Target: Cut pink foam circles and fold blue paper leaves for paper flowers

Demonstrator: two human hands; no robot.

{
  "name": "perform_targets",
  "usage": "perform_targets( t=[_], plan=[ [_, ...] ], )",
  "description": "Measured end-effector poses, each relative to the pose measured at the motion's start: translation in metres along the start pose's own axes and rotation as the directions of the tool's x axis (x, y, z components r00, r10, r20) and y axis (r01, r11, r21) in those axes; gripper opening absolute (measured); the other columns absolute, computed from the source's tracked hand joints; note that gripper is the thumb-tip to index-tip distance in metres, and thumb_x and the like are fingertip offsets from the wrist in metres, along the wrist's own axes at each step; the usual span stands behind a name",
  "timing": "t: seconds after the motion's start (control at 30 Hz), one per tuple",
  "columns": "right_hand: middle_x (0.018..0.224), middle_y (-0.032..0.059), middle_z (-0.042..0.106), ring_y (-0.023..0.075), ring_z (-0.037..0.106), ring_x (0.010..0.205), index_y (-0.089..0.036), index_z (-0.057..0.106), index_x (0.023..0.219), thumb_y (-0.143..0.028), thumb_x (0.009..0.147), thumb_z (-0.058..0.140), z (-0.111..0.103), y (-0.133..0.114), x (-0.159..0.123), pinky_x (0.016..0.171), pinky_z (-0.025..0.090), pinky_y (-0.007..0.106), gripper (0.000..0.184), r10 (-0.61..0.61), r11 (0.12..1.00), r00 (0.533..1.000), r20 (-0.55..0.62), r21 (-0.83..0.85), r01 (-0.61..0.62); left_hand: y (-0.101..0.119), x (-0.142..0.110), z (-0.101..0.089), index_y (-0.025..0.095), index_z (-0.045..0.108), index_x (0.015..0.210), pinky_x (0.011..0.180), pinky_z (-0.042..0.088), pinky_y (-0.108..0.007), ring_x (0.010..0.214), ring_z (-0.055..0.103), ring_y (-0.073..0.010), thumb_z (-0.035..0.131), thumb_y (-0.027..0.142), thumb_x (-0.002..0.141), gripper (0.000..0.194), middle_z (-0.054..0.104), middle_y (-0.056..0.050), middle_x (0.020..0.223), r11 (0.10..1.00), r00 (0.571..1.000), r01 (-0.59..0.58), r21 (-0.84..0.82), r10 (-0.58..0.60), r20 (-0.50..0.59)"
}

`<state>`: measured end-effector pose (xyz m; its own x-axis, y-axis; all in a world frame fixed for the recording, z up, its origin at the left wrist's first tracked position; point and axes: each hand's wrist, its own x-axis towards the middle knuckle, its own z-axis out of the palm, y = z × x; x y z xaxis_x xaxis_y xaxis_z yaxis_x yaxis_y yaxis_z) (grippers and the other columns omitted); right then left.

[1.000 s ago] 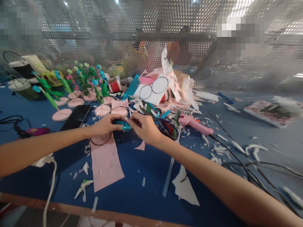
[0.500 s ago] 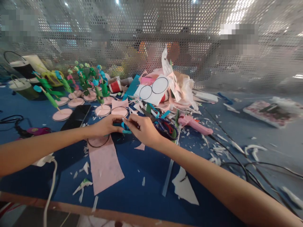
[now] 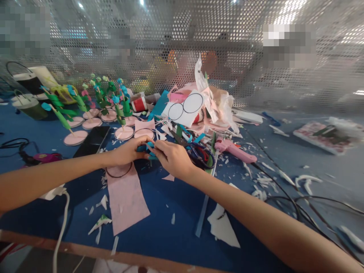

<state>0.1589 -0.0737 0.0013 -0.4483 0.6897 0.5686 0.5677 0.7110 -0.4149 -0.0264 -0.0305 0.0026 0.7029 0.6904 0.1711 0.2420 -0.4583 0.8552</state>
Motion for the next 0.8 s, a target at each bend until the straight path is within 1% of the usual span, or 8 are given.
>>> perform_targets(
  t=[0.1,0.27,0.43,0.57,0.63,0.67,0.73,0.8],
  plan=[
    [0.059,-0.0013,0.044,0.0108,0.043,0.052,-0.021,0.039,0.066,-0.025,0.091,0.043,0.0018,0.0006,-0.0017,0.051,0.030,0.022,0.025,-0.002,1.000,1.000,0.027,-0.015,0.002,0.0025,-0.0025,-0.0009,0.017,0.048,0.092,0.066,0.043,-0.027,0.073,0.053,-0.0132,0.061,0.021,0.075,0.022,0.056,0.001,0.082,0.994,0.999,0.042,0.100,-0.044,0.016],
    [0.059,-0.0023,0.042,0.0100,0.040,0.051,-0.021,0.039,0.068,-0.024,0.091,0.043,0.0037,-0.0007,-0.0027,0.050,0.029,0.021,0.024,-0.009,1.000,1.000,-0.021,-0.016,0.009,0.0085,-0.0033,-0.0018,0.018,0.046,0.089,0.066,0.042,-0.027,0.074,0.058,-0.0154,0.064,0.026,0.074,0.025,0.060,0.000,0.079,0.976,0.990,0.137,0.171,-0.133,-0.038],
    [0.057,-0.0035,0.039,0.0094,0.036,0.050,-0.021,0.037,0.066,-0.022,0.089,0.045,0.0040,0.0002,-0.0021,0.050,0.030,0.021,0.024,0.023,1.000,0.991,-0.134,0.022,-0.021,0.0059,0.0003,-0.0028,0.016,0.051,0.080,0.050,0.035,-0.023,0.054,0.050,-0.0115,0.068,0.044,0.069,0.034,0.054,0.004,0.060,0.960,0.970,0.237,0.148,-0.224,-0.097],
    [0.056,-0.0028,0.042,0.0102,0.040,0.050,-0.021,0.038,0.066,-0.021,0.088,0.044,0.0041,0.0023,-0.0014,0.050,0.031,0.022,0.023,0.064,0.997,0.987,-0.148,0.058,-0.056,0.0031,0.0018,-0.0040,0.015,0.050,0.066,0.044,0.028,-0.021,0.045,0.040,-0.0072,0.054,0.060,0.076,0.047,0.045,0.005,0.050,0.981,0.979,0.190,0.042,-0.186,-0.078],
    [0.055,-0.0025,0.044,0.0106,0.041,0.050,-0.021,0.038,0.066,-0.024,0.089,0.044,0.0046,0.0031,-0.0011,0.050,0.032,0.023,0.024,0.105,0.993,0.984,-0.140,0.076,-0.095,0.0035,0.0020,-0.0037,0.015,0.048,0.063,0.044,0.029,-0.020,0.045,0.039,-0.0057,0.052,0.061,0.077,0.049,0.043,0.005,0.052,0.989,0.986,0.145,-0.022,-0.146,-0.077],
    [0.055,-0.0025,0.044,0.0107,0.041,0.050,-0.021,0.038,0.066,-0.025,0.089,0.044,0.0049,0.0035,-0.0010,0.050,0.032,0.023,0.024,0.122,0.990,0.984,-0.130,0.082,-0.112,0.0042,0.0021,-0.0034,0.014,0.050,0.066,0.045,0.032,-0.020,0.047,0.041,-0.0057,0.055,0.059,0.076,0.046,0.045,0.004,0.055,0.990,0.988,0.129,-0.057,-0.134,-0.080],
    [0.054,-0.0029,0.044,0.0107,0.041,0.048,-0.021,0.038,0.066,-0.024,0.087,0.045,0.0053,0.0040,-0.0007,0.050,0.031,0.023,0.023,0.143,0.987,0.984,-0.110,0.093,-0.133,0.0059,0.0023,-0.0027,0.013,0.056,0.083,0.048,0.040,-0.020,0.056,0.052,-0.0087,0.062,0.051,0.074,0.040,0.055,0.000,0.068,0.987,0.989,0.108,-0.118,-0.118,-0.087],
    [0.052,-0.0034,0.042,0.0108,0.040,0.047,-0.022,0.038,0.065,-0.026,0.088,0.044,0.0053,0.0042,-0.0002,0.050,0.031,0.024,0.024,0.169,0.980,0.980,-0.108,0.120,-0.156,0.0070,0.0025,-0.0025,0.014,0.057,0.101,0.049,0.045,-0.020,0.076,0.060,-0.0148,0.067,0.041,0.072,0.041,0.060,-0.007,0.092,0.987,0.990,0.082,-0.142,-0.097,-0.101]
  ],
)
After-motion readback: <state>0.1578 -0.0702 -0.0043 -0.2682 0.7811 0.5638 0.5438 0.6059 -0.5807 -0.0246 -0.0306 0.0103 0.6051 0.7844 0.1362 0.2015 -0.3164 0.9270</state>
